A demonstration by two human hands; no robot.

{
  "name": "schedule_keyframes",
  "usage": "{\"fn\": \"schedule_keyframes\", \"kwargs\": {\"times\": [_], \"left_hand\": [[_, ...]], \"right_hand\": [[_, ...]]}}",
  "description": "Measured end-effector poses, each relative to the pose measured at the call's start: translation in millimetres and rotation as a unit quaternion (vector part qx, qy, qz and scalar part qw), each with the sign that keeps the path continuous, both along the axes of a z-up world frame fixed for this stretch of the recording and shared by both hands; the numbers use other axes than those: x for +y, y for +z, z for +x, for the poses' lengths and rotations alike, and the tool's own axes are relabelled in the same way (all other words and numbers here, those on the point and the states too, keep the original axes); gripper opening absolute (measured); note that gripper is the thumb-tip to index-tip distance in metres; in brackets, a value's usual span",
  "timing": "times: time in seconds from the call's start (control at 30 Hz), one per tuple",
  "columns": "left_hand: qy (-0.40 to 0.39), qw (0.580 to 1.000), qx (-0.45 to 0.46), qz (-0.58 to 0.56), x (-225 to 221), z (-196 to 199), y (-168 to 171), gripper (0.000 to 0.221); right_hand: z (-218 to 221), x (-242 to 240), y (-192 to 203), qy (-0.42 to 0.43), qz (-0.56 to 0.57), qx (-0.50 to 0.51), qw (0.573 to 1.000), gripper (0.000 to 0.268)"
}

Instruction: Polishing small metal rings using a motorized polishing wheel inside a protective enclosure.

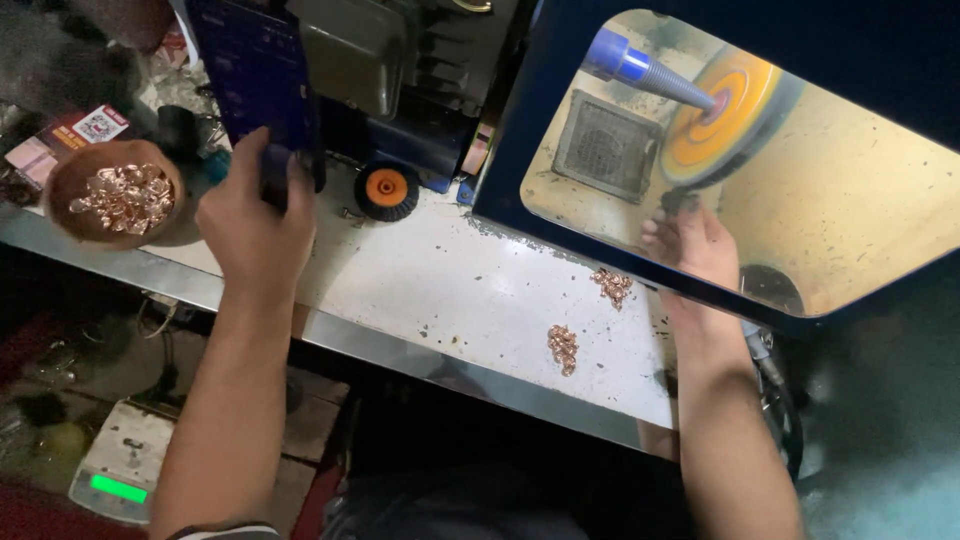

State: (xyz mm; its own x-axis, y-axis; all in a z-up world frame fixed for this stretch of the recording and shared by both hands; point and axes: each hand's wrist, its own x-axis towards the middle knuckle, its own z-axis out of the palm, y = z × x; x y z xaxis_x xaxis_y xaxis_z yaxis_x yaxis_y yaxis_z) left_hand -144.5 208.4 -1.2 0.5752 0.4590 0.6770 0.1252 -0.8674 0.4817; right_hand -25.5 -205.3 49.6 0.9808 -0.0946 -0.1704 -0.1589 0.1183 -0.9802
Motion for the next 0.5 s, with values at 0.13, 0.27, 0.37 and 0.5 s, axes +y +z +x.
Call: {"fn": "schedule_keyframes", "kwargs": {"times": [0.13,0.27,0.37,0.5], "left_hand": [[-0.027,0.999,0.005,-0.022,-1.1,-1.4,4.3,0.023],[-0.04,0.999,0.03,0.014,-4.2,-5.1,11.4,0.022],[-0.024,0.998,0.049,-0.015,-4.4,-2.5,15.4,0.022],[-0.024,0.995,0.02,-0.1,1.0,-5.4,25.8,0.034]], "right_hand": [[3.0,-19.6,13.2,-0.061,0.039,0.0,0.997,0.021],[-10.2,-19.9,30.6,-0.09,0.038,-0.022,0.995,0.073],[-9.4,-27.7,20.1,-0.064,0.036,-0.03,0.997,0.059],[-10.1,-29.1,18.6,-0.034,0.039,-0.049,0.997,0.049]]}}
